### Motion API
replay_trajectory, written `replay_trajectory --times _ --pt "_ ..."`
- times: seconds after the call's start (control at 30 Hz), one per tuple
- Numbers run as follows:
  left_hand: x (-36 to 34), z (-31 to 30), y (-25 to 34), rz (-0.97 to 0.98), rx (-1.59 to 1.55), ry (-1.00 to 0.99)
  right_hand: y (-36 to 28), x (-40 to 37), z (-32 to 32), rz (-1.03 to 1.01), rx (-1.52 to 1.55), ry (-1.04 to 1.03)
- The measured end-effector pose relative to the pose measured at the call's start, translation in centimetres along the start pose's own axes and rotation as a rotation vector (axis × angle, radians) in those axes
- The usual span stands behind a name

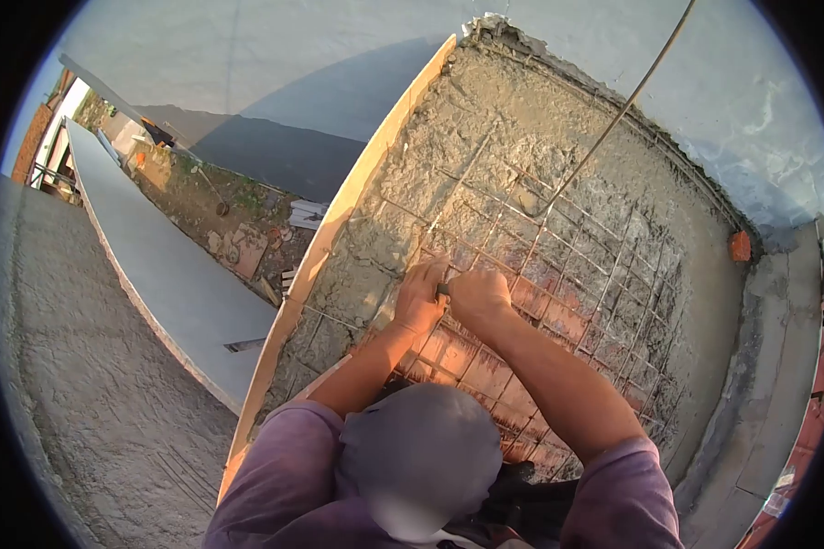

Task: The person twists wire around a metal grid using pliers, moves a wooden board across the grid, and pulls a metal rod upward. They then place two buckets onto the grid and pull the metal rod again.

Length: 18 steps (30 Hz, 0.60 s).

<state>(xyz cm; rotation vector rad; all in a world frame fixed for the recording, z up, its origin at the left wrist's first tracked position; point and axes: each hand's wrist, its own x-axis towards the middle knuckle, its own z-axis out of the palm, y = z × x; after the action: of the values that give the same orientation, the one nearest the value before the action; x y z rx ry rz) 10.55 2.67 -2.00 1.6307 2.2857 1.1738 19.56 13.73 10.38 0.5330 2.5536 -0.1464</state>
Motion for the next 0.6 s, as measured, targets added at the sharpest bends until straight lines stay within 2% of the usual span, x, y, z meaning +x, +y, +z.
replay_trajectory --times 0.03,0.1,0.13,0.17,0.2,0.23,0.33,0.37,0.4,0.5,0.57,0.6 --pt "-0.6 -0.4 1.5 -0.002 0.119 -0.014 0.6 0.3 -1.3 0.005 0.176 -0.193" --pt "-0.6 -0.5 2.9 0.024 0.033 0.060 2.4 0.8 -4.0 0.036 0.534 -0.582" --pt "-0.6 -0.4 3.1 0.042 -0.013 0.098 2.8 0.3 -4.2 0.075 0.541 -0.538" --pt "-0.2 0.2 1.7 -0.014 -0.018 -0.055 3.1 0.0 -4.3 0.111 0.546 -0.495" --pt "0.4 0.7 1.0 -0.041 -0.024 -0.129 3.1 -0.1 -4.6 0.144 0.546 -0.452" --pt "1.1 1.0 0.5 -0.074 -0.027 -0.203 2.1 -0.9 -4.3 0.048 0.231 -0.151" --pt "3.3 0.1 -0.4 -0.176 -0.171 -0.448 -0.6 -1.5 -1.4 -0.015 -0.526 0.405" --pt "3.6 -0.2 -0.4 -0.184 -0.166 -0.506 -0.8 -1.3 -1.2 0.021 -0.542 0.257" --pt "3.8 -0.3 -0.4 -0.191 -0.162 -0.565 -0.5 -1.0 -0.6 0.019 -0.383 0.151" --pt "0.7 0.3 1.1 0.069 -0.002 -0.137 1.1 1.1 1.4 -0.034 0.043 -0.173" --pt "0.5 -1.2 3.1 0.065 0.014 0.007 2.2 3.1 1.2 -0.126 0.261 -0.400" --pt "0.5 -1.9 3.8 0.069 0.021 0.077 2.7 2.4 0.7 -0.079 0.435 -0.486"
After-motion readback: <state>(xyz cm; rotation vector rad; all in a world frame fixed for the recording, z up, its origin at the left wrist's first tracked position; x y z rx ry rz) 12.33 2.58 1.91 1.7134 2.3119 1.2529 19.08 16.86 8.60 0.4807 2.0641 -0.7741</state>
